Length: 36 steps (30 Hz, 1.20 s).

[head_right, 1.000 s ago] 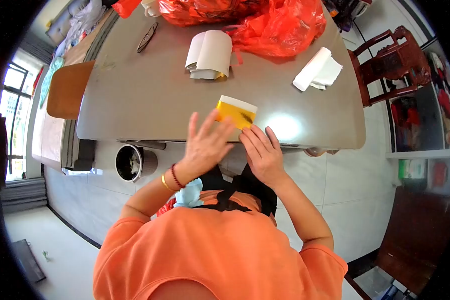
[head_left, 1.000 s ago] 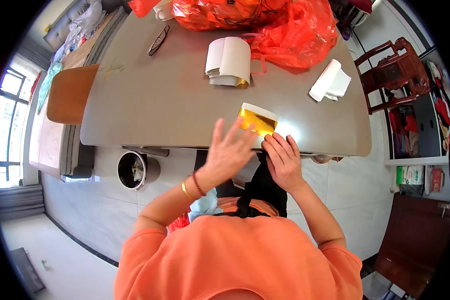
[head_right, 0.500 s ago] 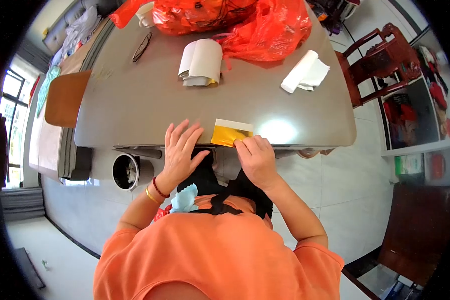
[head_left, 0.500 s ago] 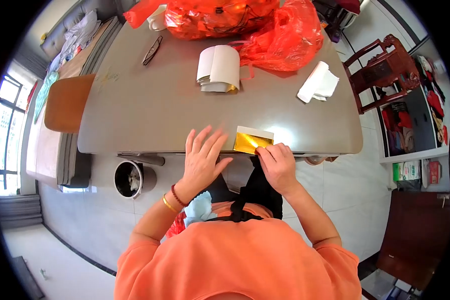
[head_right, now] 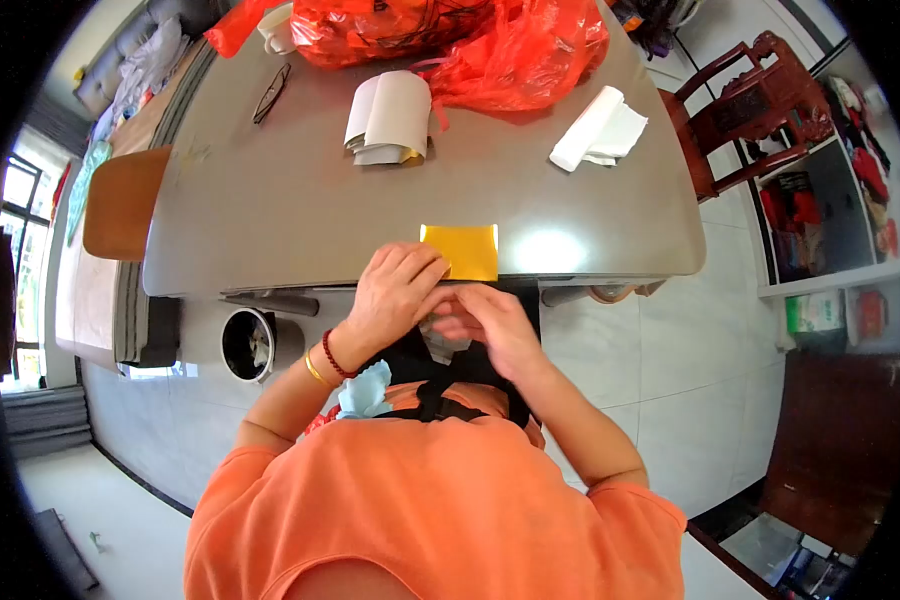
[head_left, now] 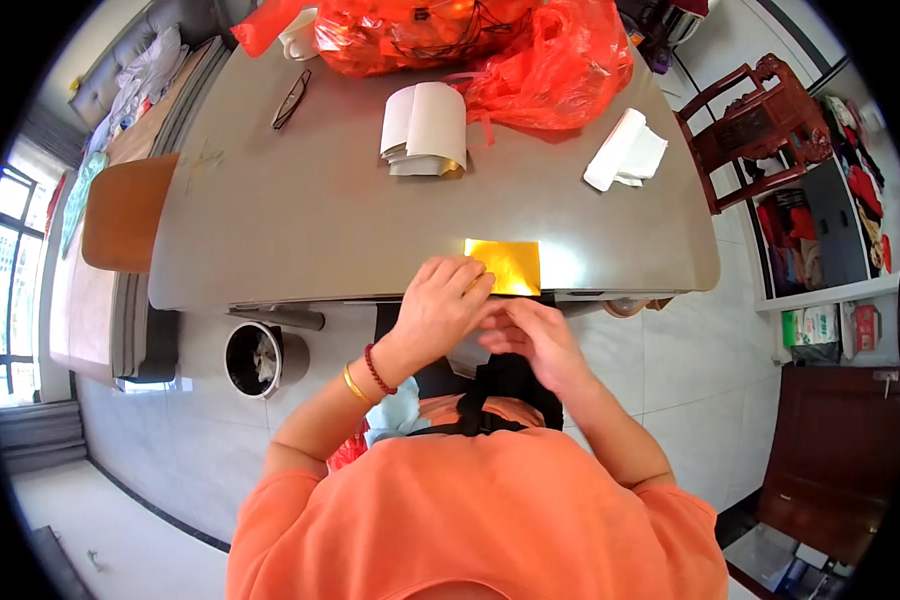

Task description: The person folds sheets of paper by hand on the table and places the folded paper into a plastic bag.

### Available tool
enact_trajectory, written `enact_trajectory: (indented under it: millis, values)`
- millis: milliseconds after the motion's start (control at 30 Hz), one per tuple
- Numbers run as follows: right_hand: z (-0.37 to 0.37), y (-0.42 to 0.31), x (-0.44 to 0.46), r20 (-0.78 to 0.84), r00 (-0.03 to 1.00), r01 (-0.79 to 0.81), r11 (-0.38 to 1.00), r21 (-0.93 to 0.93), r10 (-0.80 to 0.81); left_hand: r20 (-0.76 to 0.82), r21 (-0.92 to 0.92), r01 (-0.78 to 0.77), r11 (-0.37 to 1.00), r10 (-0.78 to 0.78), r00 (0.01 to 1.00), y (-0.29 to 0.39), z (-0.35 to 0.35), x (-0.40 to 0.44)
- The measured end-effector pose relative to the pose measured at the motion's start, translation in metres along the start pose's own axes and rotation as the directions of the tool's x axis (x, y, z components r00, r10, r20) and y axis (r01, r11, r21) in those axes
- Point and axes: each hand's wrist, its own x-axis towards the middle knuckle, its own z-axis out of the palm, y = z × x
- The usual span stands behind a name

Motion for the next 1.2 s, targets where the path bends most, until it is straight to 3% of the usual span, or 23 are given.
enact_trajectory:
  millis: [33, 100, 133, 167, 200, 300, 400, 533, 733, 1200]
  values:
    - [-0.008, -0.007, -0.006, 0.001, 0.998, -0.059, 0.986, -0.154, 0.060, 0.006, 0.016, 0.001, 1.000, -0.001, 1.000, -0.006, -0.001, -0.001]
    - [-0.022, -0.013, -0.008, -0.025, 0.982, 0.153, 0.873, -0.463, -0.185, 0.015, 0.053, 0.012, 0.999, -0.013, 1.000, -0.016, -0.003, -0.005]
    - [-0.024, -0.018, -0.009, 0.046, 0.908, 0.334, 0.654, -0.679, -0.416, 0.028, 0.046, 0.027, 0.999, -0.028, 0.999, -0.018, -0.006, -0.005]
    - [-0.019, -0.028, -0.010, 0.174, 0.782, 0.450, 0.349, -0.822, -0.598, 0.022, 0.031, 0.026, 0.999, -0.027, 0.999, -0.018, -0.006, -0.005]
    - [-0.018, -0.034, -0.007, 0.341, 0.657, 0.510, 0.063, -0.858, -0.672, 0.016, 0.014, 0.023, 1.000, -0.024, 1.000, -0.018, -0.005, -0.005]
    - [-0.004, -0.046, 0.016, 0.600, 0.513, 0.577, -0.271, -0.771, -0.615, 0.038, -0.044, 0.046, 0.998, -0.044, 0.998, -0.018, -0.002, -0.008]
    - [-0.009, -0.039, 0.036, 0.670, 0.534, 0.571, -0.364, -0.736, -0.516, 0.059, -0.070, 0.057, 0.996, -0.053, 0.997, -0.023, -0.007, -0.009]
    - [-0.016, -0.031, 0.045, 0.621, 0.586, 0.590, -0.253, -0.767, -0.520, 0.077, -0.102, 0.082, 0.991, -0.075, 0.994, -0.026, -0.015, -0.011]
    - [-0.013, -0.042, 0.041, 0.693, 0.524, 0.578, -0.390, -0.717, -0.495, 0.105, -0.093, 0.103, 0.990, -0.093, 0.990, -0.024, -0.013, -0.006]
    - [-0.014, -0.048, 0.046, 0.600, 0.615, 0.598, -0.193, -0.778, -0.512, 0.087, -0.177, 0.163, 0.970, -0.150, 0.985, -0.030, -0.012, -0.001]
